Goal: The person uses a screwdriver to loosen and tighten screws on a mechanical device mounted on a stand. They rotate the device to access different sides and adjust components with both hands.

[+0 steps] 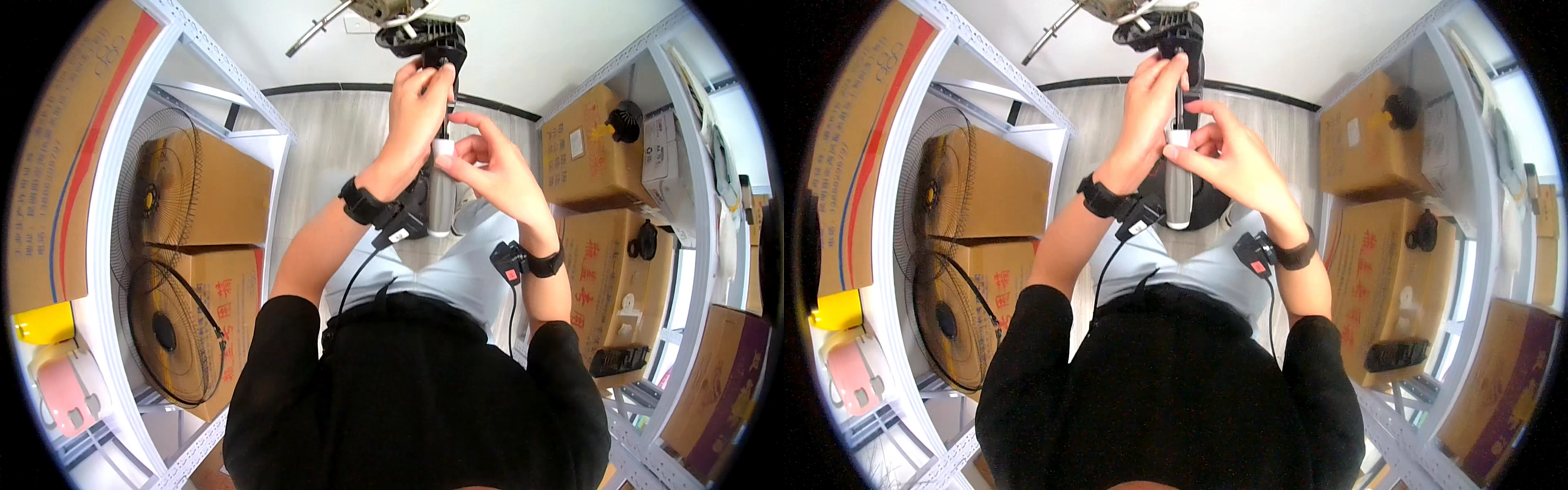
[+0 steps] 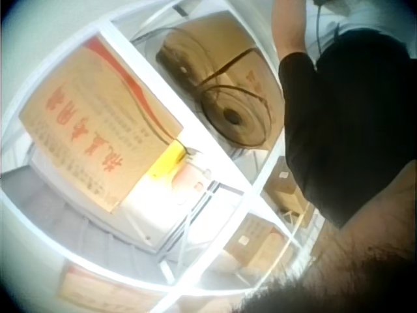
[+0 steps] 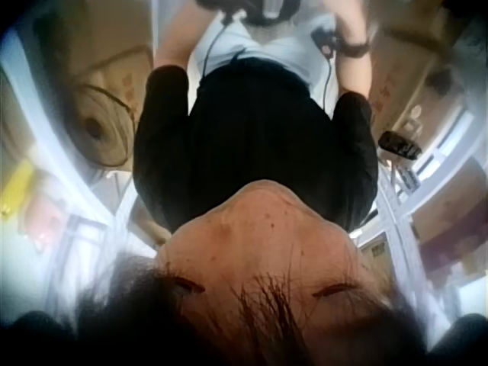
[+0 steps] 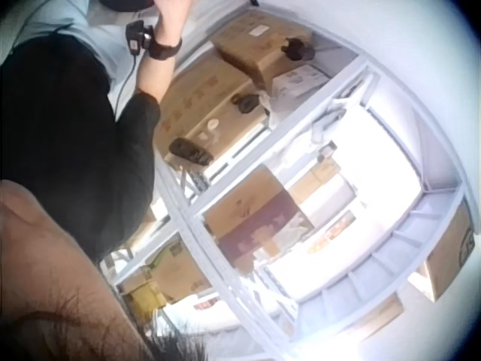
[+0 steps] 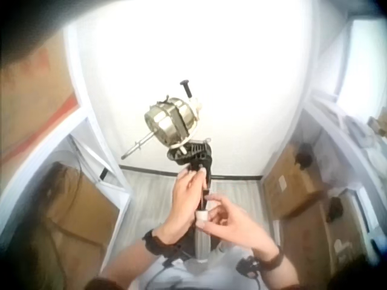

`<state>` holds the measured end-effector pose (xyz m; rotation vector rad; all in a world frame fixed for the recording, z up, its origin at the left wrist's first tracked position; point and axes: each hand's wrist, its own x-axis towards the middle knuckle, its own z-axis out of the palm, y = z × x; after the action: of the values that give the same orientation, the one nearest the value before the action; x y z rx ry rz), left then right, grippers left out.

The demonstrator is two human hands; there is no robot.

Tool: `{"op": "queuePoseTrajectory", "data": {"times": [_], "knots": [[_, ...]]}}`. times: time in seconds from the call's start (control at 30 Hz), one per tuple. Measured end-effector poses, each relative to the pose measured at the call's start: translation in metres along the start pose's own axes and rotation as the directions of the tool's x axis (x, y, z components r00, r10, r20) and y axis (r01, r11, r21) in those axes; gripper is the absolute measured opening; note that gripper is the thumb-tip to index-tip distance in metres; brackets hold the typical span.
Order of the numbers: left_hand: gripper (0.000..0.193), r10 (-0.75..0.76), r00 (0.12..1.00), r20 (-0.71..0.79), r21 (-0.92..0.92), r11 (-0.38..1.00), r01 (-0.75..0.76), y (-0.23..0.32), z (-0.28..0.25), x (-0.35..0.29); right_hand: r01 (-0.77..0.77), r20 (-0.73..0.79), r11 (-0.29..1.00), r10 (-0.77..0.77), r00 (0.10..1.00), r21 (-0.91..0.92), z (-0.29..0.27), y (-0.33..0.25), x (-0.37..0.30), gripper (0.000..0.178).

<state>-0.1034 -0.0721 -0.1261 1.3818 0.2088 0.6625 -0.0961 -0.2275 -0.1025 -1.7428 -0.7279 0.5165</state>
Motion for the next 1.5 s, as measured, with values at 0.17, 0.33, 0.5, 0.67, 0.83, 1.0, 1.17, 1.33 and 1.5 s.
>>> {"op": "queuePoseTrajectory", "data": {"times": [0.17,0.33,0.5,0.67,0.83,1.0,1.17,1.33,1.5], "knots": [[0.043,-0.036,0.999,-0.003,-0.016,0.999,0.036,0.003,0.004,-0.003,-0.049,0.022,0.987,0.046,0.999,0.155,0.006,0.019,0.008,0.041],[0.04,0.05,0.997,0.051,0.141,0.988,-0.057,-0.017,-0.013,0.004,-0.119,0.1,0.962,0.097,0.99,0.246,0.003,-0.002,0.005,0.026],[0.037,0.544,0.839,0.0,0.547,0.703,-0.455,-0.029,-0.022,-0.006,-0.123,0.125,0.945,0.088,0.988,0.302,0.002,-0.006,0.007,0.024],[0.042,0.729,0.675,0.116,0.711,0.413,-0.569,-0.04,-0.028,0.002,-0.151,0.116,0.943,0.122,0.986,0.298,0.005,-0.014,0.004,0.026],[0.04,0.848,0.482,0.22,0.707,0.201,-0.678,-0.029,-0.029,0.011,-0.156,0.123,0.929,0.121,0.985,0.335,0.004,-0.016,0.004,0.026],[0.037,0.852,0.443,0.279,0.654,0.169,-0.738,-0.023,-0.024,0.008,-0.157,0.124,0.926,0.121,0.985,0.344,0.006,-0.018,0.004,0.027],[0.035,0.85,0.46,0.258,0.676,0.182,-0.714,-0.025,-0.024,0.009,-0.19,0.179,0.895,0.126,0.976,0.403,0.004,-0.01,0.009,0.028],[0.031,0.832,0.491,0.258,0.657,0.221,-0.721,-0.022,-0.022,0.006,-0.14,0.194,0.925,0.074,0.978,0.354,0.002,-0.013,0.007,0.027],[0.028,0.827,0.509,0.239,0.663,0.244,-0.707,-0.017,-0.02,0.005,-0.156,0.208,0.895,0.073,0.975,0.419,-0.001,-0.014,0.01,0.026]]}}
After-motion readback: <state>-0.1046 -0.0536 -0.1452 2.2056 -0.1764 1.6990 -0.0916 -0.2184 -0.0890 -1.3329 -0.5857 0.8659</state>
